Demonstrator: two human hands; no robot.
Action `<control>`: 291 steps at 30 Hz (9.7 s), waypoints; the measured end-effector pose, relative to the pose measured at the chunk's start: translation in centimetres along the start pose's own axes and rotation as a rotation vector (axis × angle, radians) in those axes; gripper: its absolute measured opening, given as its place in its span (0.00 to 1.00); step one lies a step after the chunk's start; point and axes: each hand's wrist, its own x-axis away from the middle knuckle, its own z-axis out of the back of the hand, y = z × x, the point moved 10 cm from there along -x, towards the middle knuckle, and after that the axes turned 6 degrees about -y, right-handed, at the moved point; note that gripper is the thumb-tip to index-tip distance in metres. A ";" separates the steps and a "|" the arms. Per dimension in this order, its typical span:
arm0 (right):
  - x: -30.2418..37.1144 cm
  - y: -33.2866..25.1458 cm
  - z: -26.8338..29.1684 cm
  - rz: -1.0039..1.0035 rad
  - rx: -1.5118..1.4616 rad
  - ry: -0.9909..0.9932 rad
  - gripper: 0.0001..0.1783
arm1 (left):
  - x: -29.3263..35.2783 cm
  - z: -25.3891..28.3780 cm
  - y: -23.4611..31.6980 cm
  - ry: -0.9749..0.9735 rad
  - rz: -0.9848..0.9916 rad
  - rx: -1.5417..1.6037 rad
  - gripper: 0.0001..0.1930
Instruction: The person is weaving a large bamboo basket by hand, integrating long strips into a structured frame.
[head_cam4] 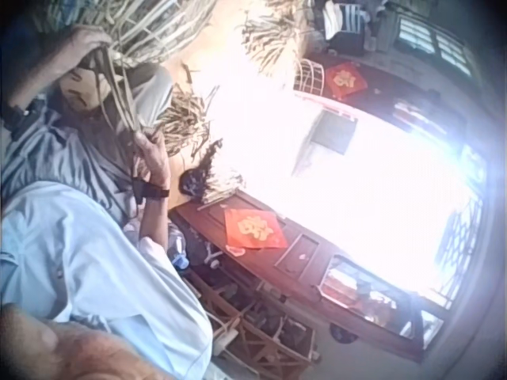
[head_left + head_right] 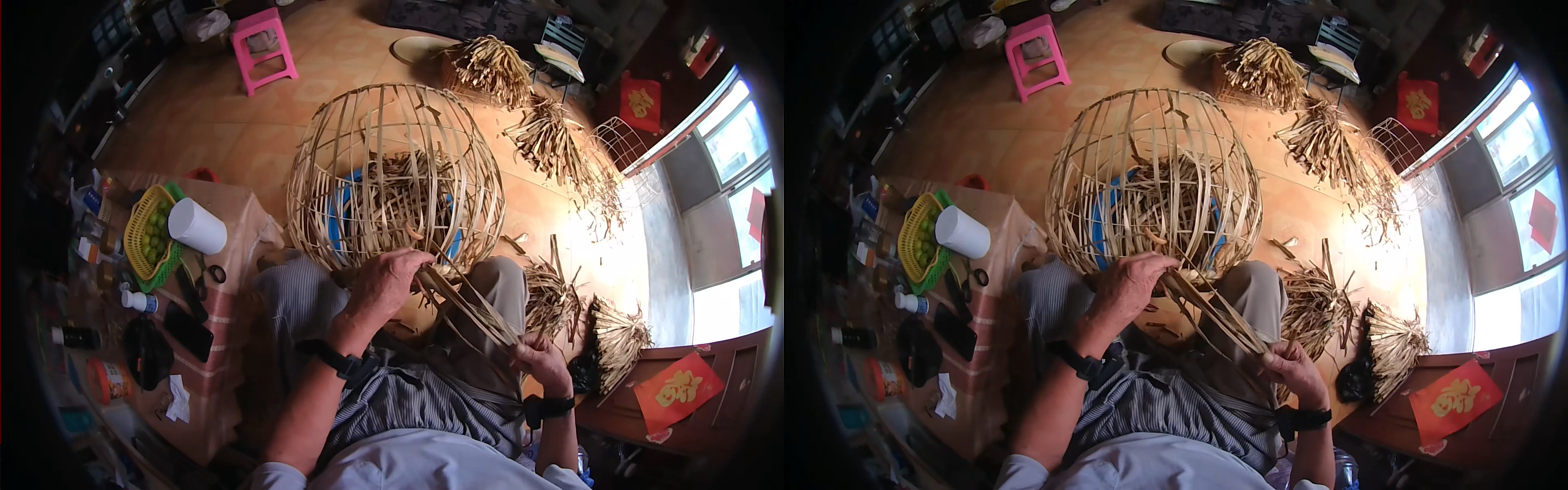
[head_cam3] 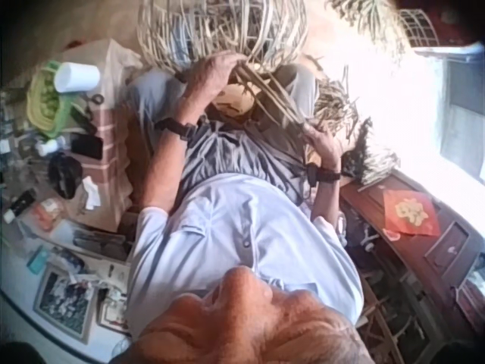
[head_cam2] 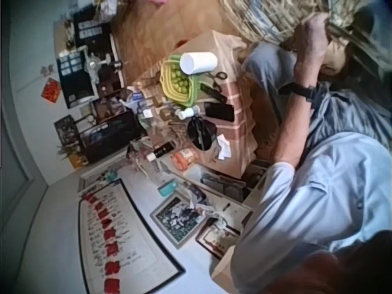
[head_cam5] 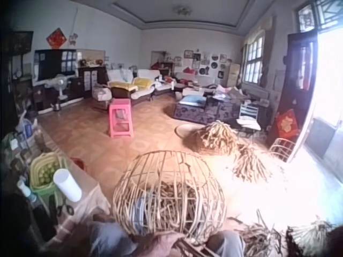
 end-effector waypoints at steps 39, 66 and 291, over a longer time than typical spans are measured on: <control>-6.7 -14.8 -7.5 0.113 0.316 0.000 0.15 | 0.2 -0.4 0.9 -0.068 -0.082 -0.140 0.28; -21.5 -16.2 -3.9 0.394 -0.339 0.093 0.13 | 1.1 -3.2 4.3 0.051 -0.117 -0.711 0.48; -17.4 -15.9 -6.9 0.406 0.715 0.382 0.09 | 0.2 -6.4 -3.5 0.077 -0.010 0.352 0.18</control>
